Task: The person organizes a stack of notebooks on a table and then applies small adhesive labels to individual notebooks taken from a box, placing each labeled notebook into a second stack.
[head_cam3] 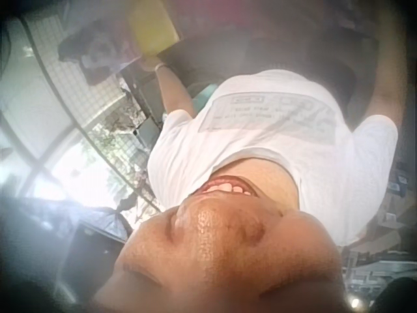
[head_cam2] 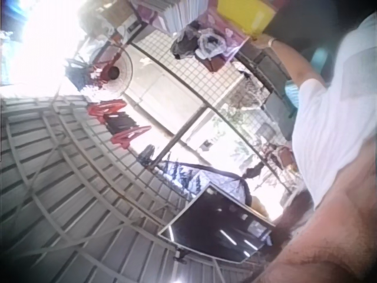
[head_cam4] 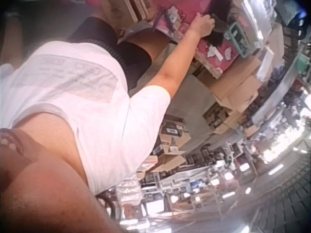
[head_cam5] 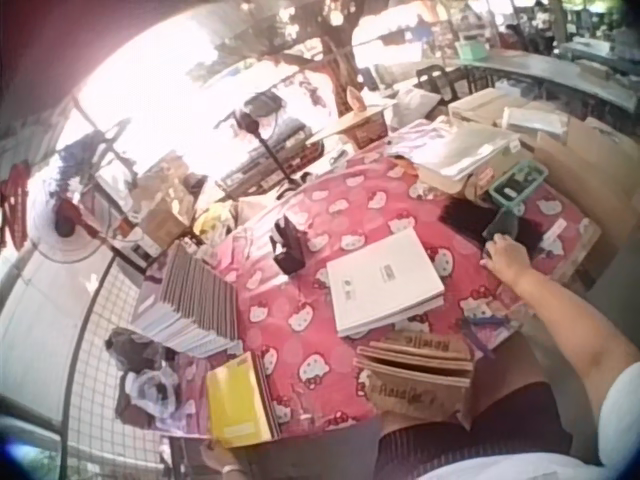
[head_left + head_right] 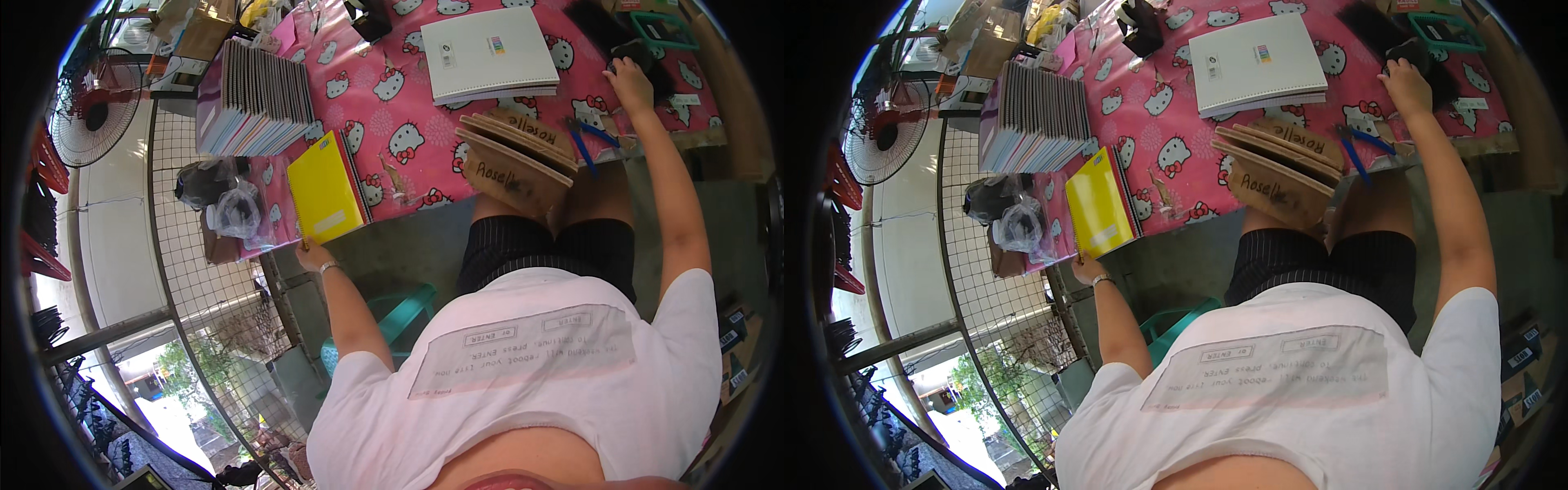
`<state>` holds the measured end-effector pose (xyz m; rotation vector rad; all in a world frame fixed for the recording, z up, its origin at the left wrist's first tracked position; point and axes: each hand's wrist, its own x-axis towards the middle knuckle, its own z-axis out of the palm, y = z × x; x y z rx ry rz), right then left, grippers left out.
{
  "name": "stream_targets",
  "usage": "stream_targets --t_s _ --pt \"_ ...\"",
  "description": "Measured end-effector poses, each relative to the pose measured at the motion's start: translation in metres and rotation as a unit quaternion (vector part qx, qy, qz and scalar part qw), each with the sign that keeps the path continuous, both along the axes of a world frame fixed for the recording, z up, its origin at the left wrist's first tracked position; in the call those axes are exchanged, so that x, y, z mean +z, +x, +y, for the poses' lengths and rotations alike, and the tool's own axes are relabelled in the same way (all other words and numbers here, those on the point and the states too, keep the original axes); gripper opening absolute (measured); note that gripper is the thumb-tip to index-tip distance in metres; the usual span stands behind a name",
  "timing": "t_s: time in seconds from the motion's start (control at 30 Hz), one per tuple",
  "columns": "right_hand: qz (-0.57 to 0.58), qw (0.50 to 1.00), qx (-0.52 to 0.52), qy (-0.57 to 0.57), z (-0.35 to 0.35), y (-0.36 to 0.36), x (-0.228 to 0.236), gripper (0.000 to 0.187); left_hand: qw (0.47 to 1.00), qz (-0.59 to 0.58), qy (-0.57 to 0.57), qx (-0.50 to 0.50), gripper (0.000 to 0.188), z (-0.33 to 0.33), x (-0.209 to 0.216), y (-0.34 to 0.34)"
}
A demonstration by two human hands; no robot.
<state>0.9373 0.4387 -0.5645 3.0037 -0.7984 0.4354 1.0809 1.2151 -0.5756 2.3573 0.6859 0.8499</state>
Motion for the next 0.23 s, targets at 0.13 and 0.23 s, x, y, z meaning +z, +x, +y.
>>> stream_targets --t_s 0.13,0.23 --pt "0.078 0.994 -0.064 0.04 -0.005 0.009 0.002 0.029 0.999 -0.008 -0.01 -0.031 0.026 0.0 -0.011 0.005" --pt "0.079 0.97 -0.127 0.19 -0.012 0.016 0.02 0.044 0.998 -0.014 -0.048 -0.043 0.027 0.005 -0.015 0.003"
